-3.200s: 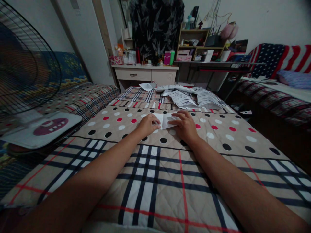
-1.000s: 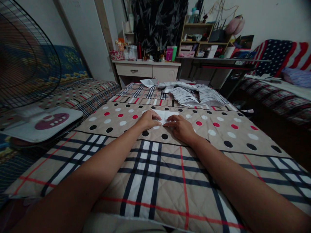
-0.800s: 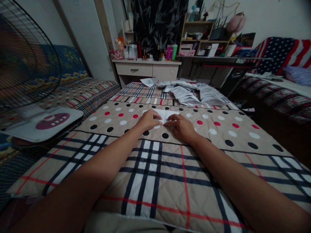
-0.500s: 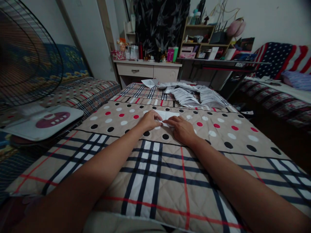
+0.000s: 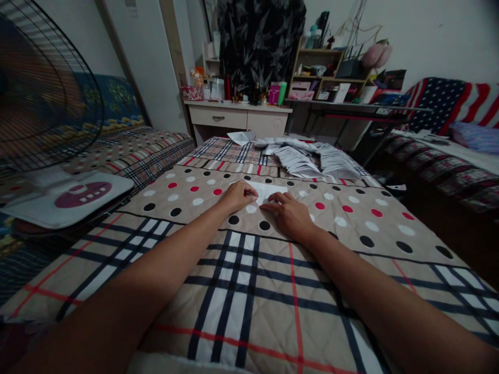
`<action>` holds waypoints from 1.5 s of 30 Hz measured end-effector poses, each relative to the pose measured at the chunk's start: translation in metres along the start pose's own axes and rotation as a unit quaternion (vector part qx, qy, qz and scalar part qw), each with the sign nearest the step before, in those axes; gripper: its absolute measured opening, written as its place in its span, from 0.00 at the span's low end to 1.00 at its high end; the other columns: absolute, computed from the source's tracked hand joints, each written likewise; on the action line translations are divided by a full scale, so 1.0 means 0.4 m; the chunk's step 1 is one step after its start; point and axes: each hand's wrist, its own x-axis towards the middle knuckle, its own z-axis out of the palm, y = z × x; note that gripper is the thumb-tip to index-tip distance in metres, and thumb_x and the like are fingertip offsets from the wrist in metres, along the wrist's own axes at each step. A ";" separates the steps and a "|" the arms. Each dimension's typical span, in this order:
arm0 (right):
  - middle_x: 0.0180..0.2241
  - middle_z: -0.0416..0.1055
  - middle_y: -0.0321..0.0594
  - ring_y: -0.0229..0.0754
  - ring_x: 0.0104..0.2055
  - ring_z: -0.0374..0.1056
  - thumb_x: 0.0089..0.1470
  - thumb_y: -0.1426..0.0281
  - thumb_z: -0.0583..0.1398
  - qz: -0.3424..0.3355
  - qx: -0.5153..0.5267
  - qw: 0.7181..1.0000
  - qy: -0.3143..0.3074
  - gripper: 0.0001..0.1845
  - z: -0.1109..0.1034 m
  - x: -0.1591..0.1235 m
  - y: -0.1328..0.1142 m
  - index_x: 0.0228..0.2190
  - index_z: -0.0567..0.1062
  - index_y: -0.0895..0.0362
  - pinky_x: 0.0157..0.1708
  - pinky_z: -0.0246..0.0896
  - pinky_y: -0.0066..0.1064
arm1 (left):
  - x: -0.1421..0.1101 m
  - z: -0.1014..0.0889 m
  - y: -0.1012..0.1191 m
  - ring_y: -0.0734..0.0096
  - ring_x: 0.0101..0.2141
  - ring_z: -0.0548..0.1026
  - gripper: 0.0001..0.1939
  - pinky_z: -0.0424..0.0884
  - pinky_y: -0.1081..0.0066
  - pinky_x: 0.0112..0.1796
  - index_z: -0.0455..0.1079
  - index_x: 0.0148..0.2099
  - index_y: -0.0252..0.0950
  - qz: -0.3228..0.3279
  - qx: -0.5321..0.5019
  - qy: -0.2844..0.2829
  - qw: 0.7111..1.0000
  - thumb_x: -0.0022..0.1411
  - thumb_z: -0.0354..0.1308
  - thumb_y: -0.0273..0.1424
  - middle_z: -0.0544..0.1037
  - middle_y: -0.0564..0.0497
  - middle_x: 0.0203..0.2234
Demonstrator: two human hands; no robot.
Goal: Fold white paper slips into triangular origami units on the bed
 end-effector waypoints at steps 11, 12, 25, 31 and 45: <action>0.51 0.68 0.46 0.46 0.51 0.65 0.53 0.82 0.53 -0.044 0.190 0.981 0.020 0.26 -0.005 -0.021 0.090 0.51 0.73 0.54 0.50 0.64 0.39 | -0.014 0.012 0.050 0.61 0.41 0.71 0.13 0.67 0.64 0.43 0.71 0.39 0.39 -0.015 0.132 0.010 0.991 0.54 0.66 0.39 0.73 0.50 0.38; 0.51 0.68 0.46 0.46 0.52 0.65 0.54 0.82 0.53 -0.052 0.208 0.977 0.013 0.25 -0.009 -0.023 0.102 0.51 0.73 0.54 0.51 0.64 0.40 | -0.021 0.012 0.054 0.60 0.43 0.70 0.15 0.67 0.63 0.45 0.71 0.40 0.39 -0.010 0.130 0.006 0.991 0.53 0.66 0.40 0.73 0.50 0.39; 0.52 0.68 0.50 0.48 0.53 0.65 0.61 0.78 0.53 -0.151 0.238 0.959 -0.038 0.20 -0.002 -0.011 0.192 0.53 0.70 0.55 0.49 0.67 0.43 | -0.053 0.011 0.093 0.64 0.40 0.70 0.03 0.66 0.64 0.42 0.73 0.36 0.37 0.054 0.109 -0.009 0.993 0.60 0.63 0.30 0.75 0.51 0.35; 0.54 0.68 0.48 0.48 0.54 0.65 0.60 0.78 0.53 -0.163 0.262 0.949 -0.059 0.20 -0.014 0.010 0.217 0.52 0.71 0.52 0.49 0.68 0.43 | -0.085 0.007 0.114 0.64 0.39 0.71 0.08 0.70 0.64 0.40 0.73 0.38 0.36 0.117 0.173 -0.033 0.977 0.65 0.53 0.24 0.76 0.49 0.36; 0.53 0.71 0.46 0.50 0.54 0.68 0.60 0.76 0.56 -0.145 0.225 0.963 -0.016 0.21 0.008 0.002 0.190 0.54 0.70 0.52 0.51 0.69 0.48 | -0.099 0.027 0.123 0.55 0.55 0.70 0.18 0.70 0.57 0.52 0.67 0.57 0.33 0.125 0.259 -0.040 0.957 0.66 0.52 0.27 0.71 0.40 0.55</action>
